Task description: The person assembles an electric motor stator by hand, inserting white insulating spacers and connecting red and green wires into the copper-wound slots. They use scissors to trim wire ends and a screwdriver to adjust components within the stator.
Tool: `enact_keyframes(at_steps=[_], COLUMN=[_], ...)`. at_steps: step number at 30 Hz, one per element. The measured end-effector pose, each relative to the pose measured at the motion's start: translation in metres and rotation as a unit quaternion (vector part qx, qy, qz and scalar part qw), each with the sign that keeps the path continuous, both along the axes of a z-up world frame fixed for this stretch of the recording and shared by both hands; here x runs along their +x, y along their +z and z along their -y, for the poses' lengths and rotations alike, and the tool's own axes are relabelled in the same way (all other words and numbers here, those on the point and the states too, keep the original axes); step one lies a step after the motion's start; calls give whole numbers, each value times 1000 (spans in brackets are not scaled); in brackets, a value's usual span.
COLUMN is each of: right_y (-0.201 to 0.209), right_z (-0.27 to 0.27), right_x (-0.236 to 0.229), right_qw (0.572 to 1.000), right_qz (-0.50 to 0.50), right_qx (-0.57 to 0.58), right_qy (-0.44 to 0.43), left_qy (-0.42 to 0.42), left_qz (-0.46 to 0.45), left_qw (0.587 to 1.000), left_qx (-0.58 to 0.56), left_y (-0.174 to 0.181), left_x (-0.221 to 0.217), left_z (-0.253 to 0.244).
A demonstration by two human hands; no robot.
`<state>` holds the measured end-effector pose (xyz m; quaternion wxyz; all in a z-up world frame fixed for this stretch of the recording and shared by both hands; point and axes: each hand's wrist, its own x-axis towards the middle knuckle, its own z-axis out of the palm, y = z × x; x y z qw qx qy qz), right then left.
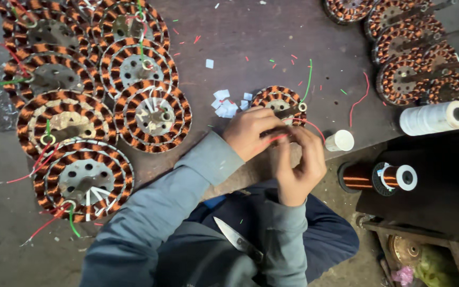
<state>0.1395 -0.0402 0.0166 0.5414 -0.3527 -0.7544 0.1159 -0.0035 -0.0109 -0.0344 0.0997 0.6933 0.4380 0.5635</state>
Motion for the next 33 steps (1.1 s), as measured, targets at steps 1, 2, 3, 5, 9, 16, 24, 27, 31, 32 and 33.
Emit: enact_keyframes(at_steps=[1, 2, 3, 5, 9, 16, 24, 27, 31, 32, 33], right_y=[-2, -5, -9, -16, -30, -68, -61, -56, -54, -54, -53], right_z=[-1, -4, -6, -12, -20, -11, -6, -13, -17, -17, -16], right_x=[0, -2, -4, -4, 11, 23, 21, 19, 15, 14, 13], right_qw=[999, 998, 990, 963, 916, 925, 962, 967, 965, 968, 971], right_qz=[18, -55, -128, -233, -331, -237, -60, -45, -61, -51, -40], right_qx=[30, -19, -66, -130, -213, -295, -250, -232, -236, -223, -209], right_qy=[-21, -5, 9, 32, 77, -35, -92, -98, -93, -101, -108], left_qy=[15, -6, -29, -59, -23, 86, 98, 99, 101, 98, 96], left_qz=[-1, 1, 3, 1, -23, 21, 15, 7, 2, 4, 5], left_qw=[1000, 1000, 999, 998, 999, 991, 990, 990, 989, 989, 989], left_qx=[-8, -19, -29, -24, -17, -102, -97, -100, -106, -108, -109], left_y=[0, 1, 2, 5, 5, -12, -23, -20, -17, -17, -17], left_x=[2, 1, -1, -7, -26, -21, -20, -19, -20, -19, -19], left_z=[0, 1, 0, -3, -5, -8, -10, -10, -8, -8, -7])
